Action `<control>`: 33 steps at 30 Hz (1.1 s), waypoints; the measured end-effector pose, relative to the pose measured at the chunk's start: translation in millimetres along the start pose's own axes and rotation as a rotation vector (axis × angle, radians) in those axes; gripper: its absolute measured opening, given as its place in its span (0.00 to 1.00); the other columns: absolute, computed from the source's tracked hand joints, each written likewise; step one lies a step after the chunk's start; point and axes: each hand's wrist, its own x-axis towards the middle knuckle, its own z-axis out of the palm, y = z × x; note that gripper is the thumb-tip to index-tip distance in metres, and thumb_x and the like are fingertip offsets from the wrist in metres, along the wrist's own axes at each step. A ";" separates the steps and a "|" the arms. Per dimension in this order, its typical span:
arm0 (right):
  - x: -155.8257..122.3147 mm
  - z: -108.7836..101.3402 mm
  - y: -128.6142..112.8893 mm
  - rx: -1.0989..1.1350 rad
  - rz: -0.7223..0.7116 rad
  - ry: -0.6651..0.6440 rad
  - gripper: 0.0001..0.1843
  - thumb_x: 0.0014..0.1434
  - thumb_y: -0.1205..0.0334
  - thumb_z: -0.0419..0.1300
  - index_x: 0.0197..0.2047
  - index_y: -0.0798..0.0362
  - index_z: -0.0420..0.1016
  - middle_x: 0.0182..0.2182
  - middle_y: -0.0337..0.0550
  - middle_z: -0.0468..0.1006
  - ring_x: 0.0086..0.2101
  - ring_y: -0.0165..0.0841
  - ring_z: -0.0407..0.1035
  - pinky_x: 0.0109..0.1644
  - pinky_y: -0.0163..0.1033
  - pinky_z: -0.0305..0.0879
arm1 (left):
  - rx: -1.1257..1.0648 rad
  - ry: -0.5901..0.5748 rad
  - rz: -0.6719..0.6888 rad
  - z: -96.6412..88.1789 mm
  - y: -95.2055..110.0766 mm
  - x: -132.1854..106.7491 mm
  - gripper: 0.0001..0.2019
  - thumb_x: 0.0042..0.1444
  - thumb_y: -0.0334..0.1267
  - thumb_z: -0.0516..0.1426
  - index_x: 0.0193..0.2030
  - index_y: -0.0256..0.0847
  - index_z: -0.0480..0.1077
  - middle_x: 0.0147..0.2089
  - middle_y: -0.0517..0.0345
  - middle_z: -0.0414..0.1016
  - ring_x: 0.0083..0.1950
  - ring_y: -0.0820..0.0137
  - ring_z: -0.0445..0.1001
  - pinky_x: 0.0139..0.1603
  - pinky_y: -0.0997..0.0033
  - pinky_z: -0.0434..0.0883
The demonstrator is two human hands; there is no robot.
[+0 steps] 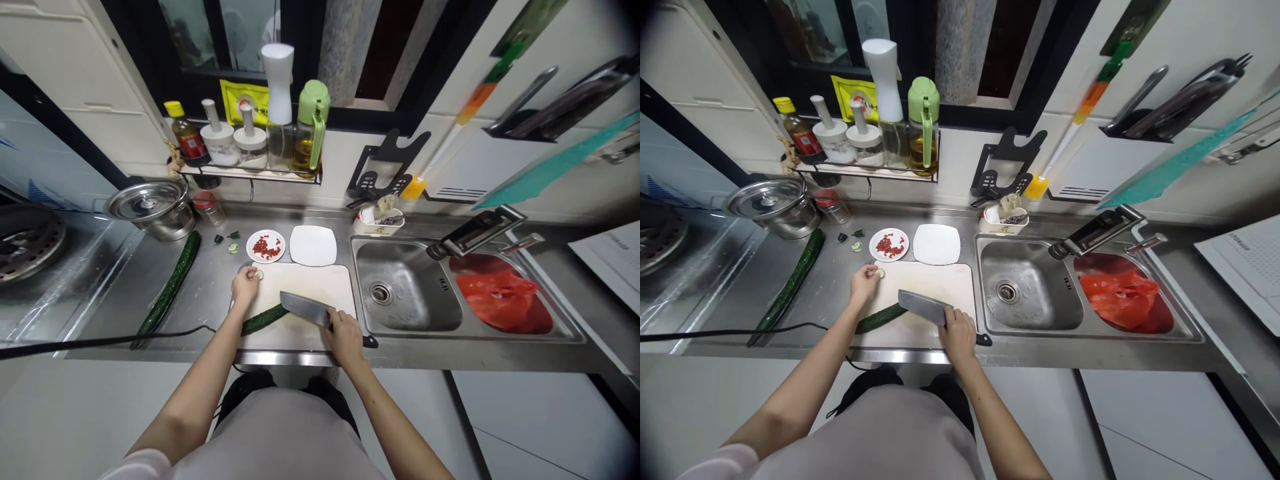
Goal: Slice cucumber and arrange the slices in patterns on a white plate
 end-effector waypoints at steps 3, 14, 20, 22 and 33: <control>2.0 -0.6 2.9 0.023 0.034 -0.002 0.19 0.59 0.64 0.58 0.53 0.51 0.68 0.40 0.44 0.74 0.41 0.35 0.66 0.46 0.37 0.52 | 0.030 0.000 0.003 6.8 -2.1 11.5 0.13 0.51 0.36 0.57 0.44 0.43 0.73 0.34 0.59 0.77 0.36 0.70 0.74 0.40 0.72 0.66; 5.4 2.2 8.5 0.110 0.048 0.042 0.15 0.58 0.64 0.57 0.50 0.50 0.71 0.37 0.42 0.75 0.39 0.34 0.66 0.44 0.36 0.51 | 0.239 0.004 0.141 12.2 -1.5 25.9 0.13 0.52 0.34 0.56 0.45 0.40 0.73 0.40 0.51 0.77 0.42 0.64 0.74 0.46 0.67 0.67; 7.6 -3.2 6.0 0.146 0.050 0.063 0.11 0.59 0.64 0.55 0.45 0.51 0.73 0.34 0.42 0.76 0.36 0.33 0.66 0.41 0.35 0.52 | 0.231 -0.010 0.162 11.5 -1.3 22.7 0.12 0.52 0.34 0.55 0.44 0.40 0.73 0.41 0.50 0.76 0.41 0.64 0.74 0.46 0.67 0.67; 8.6 -5.0 5.1 0.159 0.046 0.062 0.11 0.60 0.63 0.54 0.45 0.51 0.73 0.34 0.42 0.76 0.36 0.33 0.67 0.41 0.35 0.52 | 0.215 -0.002 0.158 10.6 0.2 21.7 0.12 0.52 0.33 0.55 0.43 0.40 0.74 0.40 0.51 0.77 0.41 0.64 0.74 0.47 0.66 0.67; 13.4 -4.1 1.6 0.250 0.133 -0.047 0.16 0.65 0.56 0.48 0.50 0.51 0.71 0.40 0.43 0.78 0.39 0.33 0.71 0.40 0.35 0.55 | 0.068 -0.042 0.259 -2.8 0.9 -30.5 0.11 0.54 0.38 0.55 0.43 0.41 0.74 0.42 0.54 0.76 0.38 0.68 0.74 0.45 0.67 0.70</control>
